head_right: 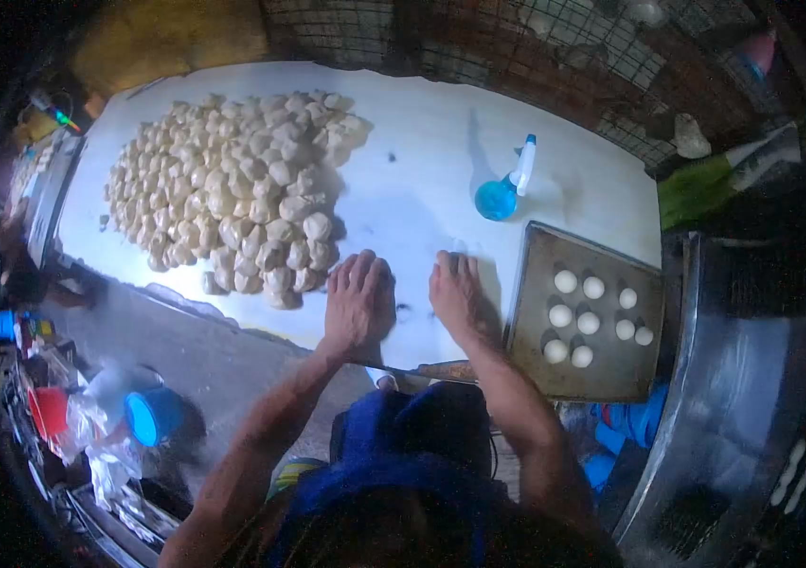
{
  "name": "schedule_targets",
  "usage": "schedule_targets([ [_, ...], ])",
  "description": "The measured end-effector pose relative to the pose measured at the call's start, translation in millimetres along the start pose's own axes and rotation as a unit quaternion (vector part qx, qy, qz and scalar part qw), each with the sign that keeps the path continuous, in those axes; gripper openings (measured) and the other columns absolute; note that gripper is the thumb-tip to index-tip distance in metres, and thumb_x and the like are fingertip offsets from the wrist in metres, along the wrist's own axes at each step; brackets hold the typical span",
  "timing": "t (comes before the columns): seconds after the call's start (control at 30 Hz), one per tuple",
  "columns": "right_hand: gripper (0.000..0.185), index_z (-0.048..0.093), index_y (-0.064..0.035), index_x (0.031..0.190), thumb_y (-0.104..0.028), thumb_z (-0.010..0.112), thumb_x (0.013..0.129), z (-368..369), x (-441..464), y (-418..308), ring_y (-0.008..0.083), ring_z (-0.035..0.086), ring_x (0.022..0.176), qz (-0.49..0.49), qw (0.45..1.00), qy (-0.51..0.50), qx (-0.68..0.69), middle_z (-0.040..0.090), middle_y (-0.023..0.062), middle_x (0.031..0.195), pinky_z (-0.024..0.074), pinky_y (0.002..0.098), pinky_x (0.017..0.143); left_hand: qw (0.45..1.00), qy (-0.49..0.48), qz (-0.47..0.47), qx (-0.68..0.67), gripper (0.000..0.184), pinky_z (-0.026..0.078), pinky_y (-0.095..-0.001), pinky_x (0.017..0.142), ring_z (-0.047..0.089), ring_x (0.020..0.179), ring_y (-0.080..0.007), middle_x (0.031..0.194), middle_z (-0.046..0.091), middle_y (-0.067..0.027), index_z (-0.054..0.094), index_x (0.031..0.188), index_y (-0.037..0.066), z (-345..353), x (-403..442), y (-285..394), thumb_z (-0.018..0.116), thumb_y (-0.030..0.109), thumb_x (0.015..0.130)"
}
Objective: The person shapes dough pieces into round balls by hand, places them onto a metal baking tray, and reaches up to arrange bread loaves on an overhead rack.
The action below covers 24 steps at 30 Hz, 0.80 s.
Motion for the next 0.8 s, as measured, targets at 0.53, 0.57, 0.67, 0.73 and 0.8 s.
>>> schedule_targets([
  [0.53, 0.035, 0.059, -0.0101, 0.110, -0.002, 0.062, 0.075, 9, -6, 7, 0.0315, 0.060, 0.084, 0.051, 0.994, 0.004, -0.098, 0.065, 0.0097, 0.093, 0.0506, 0.0412, 0.075, 0.999, 0.034, -0.009, -0.008, 0.043, 0.039, -0.0481, 0.102, 0.052, 0.118, -0.0368, 0.129, 0.052, -0.0188, 0.050, 0.125, 0.003, 8, -3, 6, 0.062, 0.017, 0.086],
  [0.57, 0.035, 0.060, -0.0104, 0.109, -0.003, 0.062, 0.075, 10, -10, 6, 0.0312, 0.060, 0.084, 0.049, 0.995, -0.010, -0.085, 0.065, 0.0095, 0.093, 0.0505, 0.0409, 0.075, 0.999, 0.034, -0.014, -0.012, 0.042, 0.039, -0.0480, 0.102, 0.051, 0.118, -0.0365, 0.129, 0.052, -0.0186, 0.050, 0.125, 0.003, 9, -4, 7, 0.061, 0.017, 0.087],
  [0.67, 0.034, 0.061, -0.0116, 0.106, -0.004, 0.063, 0.073, 3, -18, 2, 0.0304, 0.060, 0.084, 0.050, 0.997, -0.042, -0.052, 0.065, 0.0091, 0.092, 0.0501, 0.0399, 0.075, 0.999, 0.033, -0.015, -0.027, 0.041, 0.039, -0.0478, 0.102, 0.051, 0.119, -0.0356, 0.129, 0.052, -0.0181, 0.051, 0.123, 0.003, 8, -6, 13, 0.061, 0.017, 0.087],
  [0.73, 0.033, 0.061, -0.0120, 0.105, -0.004, 0.063, 0.073, 12, -3, -6, 0.0302, 0.060, 0.084, 0.045, 0.997, -0.043, -0.033, 0.065, 0.0090, 0.092, 0.0500, 0.0395, 0.075, 0.999, 0.042, -0.012, -0.023, 0.040, 0.039, -0.0477, 0.102, 0.050, 0.119, -0.0353, 0.128, 0.052, -0.0180, 0.051, 0.123, 0.003, 4, 3, 5, 0.061, 0.018, 0.087],
  [0.8, 0.032, 0.060, -0.0114, 0.103, -0.004, 0.063, 0.072, 23, 2, -15, 0.0310, 0.060, 0.084, 0.043, 0.996, -0.041, -0.063, 0.065, 0.0092, 0.092, 0.0495, 0.0400, 0.076, 0.999, 0.031, -0.014, -0.014, 0.041, 0.039, -0.0481, 0.103, 0.051, 0.119, -0.0353, 0.128, 0.053, -0.0173, 0.052, 0.123, 0.004, 4, -2, -4, 0.062, 0.017, 0.086],
])
Point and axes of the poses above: each hand's wrist, its own x-axis towards the middle knuckle, its own z-axis out of the palm, y = z × x, the point moved 6 cm from there along x, towards the middle knuckle
